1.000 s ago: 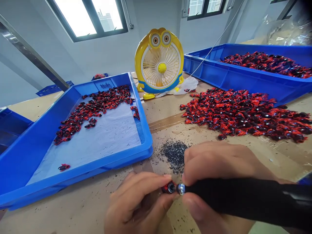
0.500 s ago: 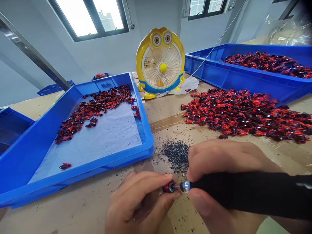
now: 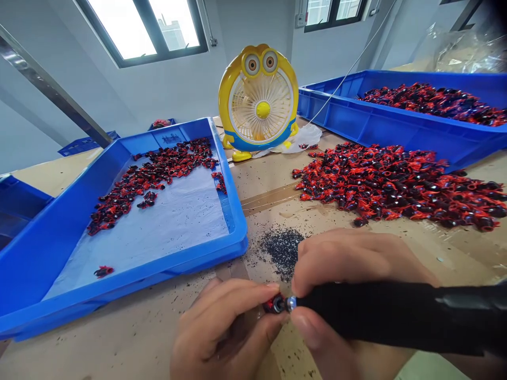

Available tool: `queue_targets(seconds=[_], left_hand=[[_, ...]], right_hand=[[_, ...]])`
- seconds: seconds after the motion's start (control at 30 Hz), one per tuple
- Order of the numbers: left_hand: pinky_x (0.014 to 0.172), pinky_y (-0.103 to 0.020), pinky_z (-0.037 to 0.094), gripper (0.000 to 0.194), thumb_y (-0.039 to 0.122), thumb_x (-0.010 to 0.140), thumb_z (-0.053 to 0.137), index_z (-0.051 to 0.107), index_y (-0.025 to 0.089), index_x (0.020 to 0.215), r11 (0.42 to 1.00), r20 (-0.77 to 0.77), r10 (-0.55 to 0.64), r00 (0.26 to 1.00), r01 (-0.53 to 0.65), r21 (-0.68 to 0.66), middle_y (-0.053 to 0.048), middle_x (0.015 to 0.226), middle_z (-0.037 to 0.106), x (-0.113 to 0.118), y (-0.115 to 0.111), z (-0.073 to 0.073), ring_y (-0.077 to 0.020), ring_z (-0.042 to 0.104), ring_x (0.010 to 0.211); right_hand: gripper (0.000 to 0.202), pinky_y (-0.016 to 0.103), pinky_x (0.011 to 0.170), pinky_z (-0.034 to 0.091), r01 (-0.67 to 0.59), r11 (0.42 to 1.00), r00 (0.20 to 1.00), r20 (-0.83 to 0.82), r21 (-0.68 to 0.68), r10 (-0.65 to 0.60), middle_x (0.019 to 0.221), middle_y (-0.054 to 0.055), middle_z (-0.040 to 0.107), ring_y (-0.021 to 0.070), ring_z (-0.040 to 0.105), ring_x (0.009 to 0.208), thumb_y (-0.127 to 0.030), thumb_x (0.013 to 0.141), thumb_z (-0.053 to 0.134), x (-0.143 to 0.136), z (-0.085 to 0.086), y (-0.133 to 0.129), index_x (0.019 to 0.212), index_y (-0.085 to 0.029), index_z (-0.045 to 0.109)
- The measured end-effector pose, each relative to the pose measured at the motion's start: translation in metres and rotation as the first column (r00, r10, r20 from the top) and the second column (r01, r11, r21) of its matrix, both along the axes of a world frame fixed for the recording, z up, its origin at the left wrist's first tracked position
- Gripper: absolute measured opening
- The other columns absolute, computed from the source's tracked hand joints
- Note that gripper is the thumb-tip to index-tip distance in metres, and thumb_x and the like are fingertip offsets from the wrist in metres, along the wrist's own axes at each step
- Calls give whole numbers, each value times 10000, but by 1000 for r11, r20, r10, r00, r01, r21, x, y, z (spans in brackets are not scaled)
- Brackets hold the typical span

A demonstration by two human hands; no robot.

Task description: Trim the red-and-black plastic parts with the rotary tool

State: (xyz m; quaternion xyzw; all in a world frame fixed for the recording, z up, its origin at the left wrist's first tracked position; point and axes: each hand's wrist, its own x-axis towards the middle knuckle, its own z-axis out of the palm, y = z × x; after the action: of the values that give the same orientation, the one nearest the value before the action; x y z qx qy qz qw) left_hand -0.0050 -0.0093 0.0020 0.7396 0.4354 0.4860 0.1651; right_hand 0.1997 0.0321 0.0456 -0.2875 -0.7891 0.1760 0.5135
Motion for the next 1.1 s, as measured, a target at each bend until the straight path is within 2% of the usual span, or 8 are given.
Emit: queue_targets(seconds=[0.2,0.33,0.5,0.7,0.87,1.0,1.1], left_hand=[[700,-263,557,200,243,939,824,790,345,1108,999,14,-5,1000,6,-37,60,945,847,-1,0,0,-134,786,777],[704,-263,564,208,225,942,815,794,352,1106,999,25,-9,1000,10,-47,57,937,847,0,-1,0,-138,788,784],[717,-260,567,211,240,926,836,806,349,1104,999,31,9,999,-7,-49,51,945,849,-1,-1,-1,-138,784,779],[706,-268,577,177,234,928,832,806,322,1079,999,32,3,999,-2,-41,28,908,845,0,-1,0,-155,783,765],[692,-288,576,157,250,927,835,818,320,1066,999,41,13,999,-11,-46,12,931,858,3,-2,2,-176,790,767],[710,-290,582,154,251,935,827,818,338,1062,998,65,27,998,-23,-54,33,924,856,3,-3,1,-170,797,773],[719,-292,580,170,258,941,825,816,340,1089,998,44,14,999,-12,-61,25,957,856,2,-3,1,-173,802,802]], right_hand=[[330,252,391,415,-53,997,993,106,-50,58,648,-50,612,113,534,457,-107,775,721,16,-8,-1,1029,-277,595],[235,246,398,368,-46,999,990,130,-30,49,623,-76,547,89,489,459,-158,802,720,16,-7,1,958,-274,588],[295,223,412,400,-36,998,994,106,-43,41,670,-72,602,71,522,467,-110,774,722,14,-5,-1,992,-267,600],[163,223,419,362,-25,998,996,83,-58,30,620,-90,583,63,496,469,-214,832,754,11,-2,-1,890,-256,607],[191,200,411,350,-82,993,995,56,-79,87,638,-95,570,47,483,456,-183,835,754,12,0,1,934,-245,602],[175,226,412,352,-66,996,995,75,-54,70,625,-85,584,68,497,467,-196,820,757,11,0,2,903,-248,613],[141,220,416,333,-54,996,998,21,-68,55,620,-86,563,57,469,462,-211,841,741,9,-2,1,896,-247,617]])
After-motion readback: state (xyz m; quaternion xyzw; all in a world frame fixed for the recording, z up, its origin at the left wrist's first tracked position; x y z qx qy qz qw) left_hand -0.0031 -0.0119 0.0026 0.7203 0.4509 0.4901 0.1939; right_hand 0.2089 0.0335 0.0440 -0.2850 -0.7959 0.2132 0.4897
